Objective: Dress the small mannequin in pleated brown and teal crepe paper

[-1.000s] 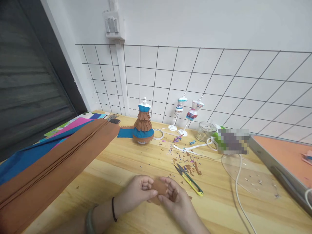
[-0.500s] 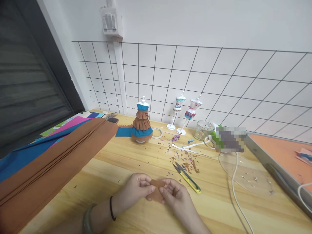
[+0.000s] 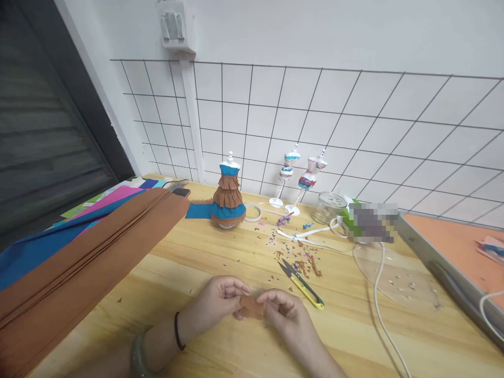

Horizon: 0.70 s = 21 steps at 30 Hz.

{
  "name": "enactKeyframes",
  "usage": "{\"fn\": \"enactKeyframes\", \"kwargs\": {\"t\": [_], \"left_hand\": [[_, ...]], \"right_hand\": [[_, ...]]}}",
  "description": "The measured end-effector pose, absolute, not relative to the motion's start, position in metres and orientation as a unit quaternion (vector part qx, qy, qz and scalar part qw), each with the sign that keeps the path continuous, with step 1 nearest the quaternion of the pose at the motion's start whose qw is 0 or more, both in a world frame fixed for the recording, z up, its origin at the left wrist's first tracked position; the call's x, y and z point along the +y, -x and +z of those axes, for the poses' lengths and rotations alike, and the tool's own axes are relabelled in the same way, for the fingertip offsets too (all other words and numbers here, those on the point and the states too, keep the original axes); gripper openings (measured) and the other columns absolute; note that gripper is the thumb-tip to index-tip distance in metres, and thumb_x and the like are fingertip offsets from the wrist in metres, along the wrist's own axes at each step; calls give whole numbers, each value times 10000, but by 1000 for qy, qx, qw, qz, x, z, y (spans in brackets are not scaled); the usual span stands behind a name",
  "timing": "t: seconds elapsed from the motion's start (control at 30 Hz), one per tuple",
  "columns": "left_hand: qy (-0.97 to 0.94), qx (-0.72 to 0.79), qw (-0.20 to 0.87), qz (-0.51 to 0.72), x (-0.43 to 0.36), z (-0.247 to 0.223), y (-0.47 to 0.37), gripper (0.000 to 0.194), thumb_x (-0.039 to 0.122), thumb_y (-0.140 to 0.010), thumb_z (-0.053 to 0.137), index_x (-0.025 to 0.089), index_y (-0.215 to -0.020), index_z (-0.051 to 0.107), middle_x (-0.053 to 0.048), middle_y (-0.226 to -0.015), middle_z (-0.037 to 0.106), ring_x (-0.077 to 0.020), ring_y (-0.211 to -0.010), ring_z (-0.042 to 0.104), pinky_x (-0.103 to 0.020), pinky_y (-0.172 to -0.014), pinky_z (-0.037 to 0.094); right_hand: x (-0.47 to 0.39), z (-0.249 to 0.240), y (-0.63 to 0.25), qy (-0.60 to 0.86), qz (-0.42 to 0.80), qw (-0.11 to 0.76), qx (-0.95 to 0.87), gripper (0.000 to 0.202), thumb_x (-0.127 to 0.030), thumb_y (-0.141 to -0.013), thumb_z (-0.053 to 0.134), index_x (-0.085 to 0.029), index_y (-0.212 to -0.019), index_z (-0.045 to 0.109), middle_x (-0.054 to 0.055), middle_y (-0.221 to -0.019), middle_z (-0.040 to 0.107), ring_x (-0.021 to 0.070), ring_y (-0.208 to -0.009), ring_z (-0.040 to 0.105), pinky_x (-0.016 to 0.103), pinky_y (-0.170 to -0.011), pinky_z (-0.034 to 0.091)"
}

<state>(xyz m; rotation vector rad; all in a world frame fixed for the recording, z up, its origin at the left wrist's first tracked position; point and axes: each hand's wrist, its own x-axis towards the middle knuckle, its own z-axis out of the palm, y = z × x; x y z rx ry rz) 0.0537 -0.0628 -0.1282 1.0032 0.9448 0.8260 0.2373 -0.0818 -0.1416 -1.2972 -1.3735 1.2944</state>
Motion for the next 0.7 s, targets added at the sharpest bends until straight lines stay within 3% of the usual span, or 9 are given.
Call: {"fn": "enactKeyframes", "kwargs": {"t": [0.27,0.7], "left_hand": [[-468,418,685,370,-62,-127,-51,80,172,-594,642,125,-656,661,30,-523,595,-81,-496,552,-208,-537,443],[-480,414,684,361,-60,-123,-46,136,241,-603,643,125,-674,643,7,-580,606,-112,-531,575,-241,-556,440]], "right_hand": [[-84,-131,-237,505,535,399,-548,355,-551,-691,676,-196,-684,660,23,-625,660,144,-563,537,235,-545,415],[-85,-121,-237,518,507,365,-585,395,-583,-706,635,-194,-728,706,57,-715,699,199,-657,608,295,-629,481]]}}
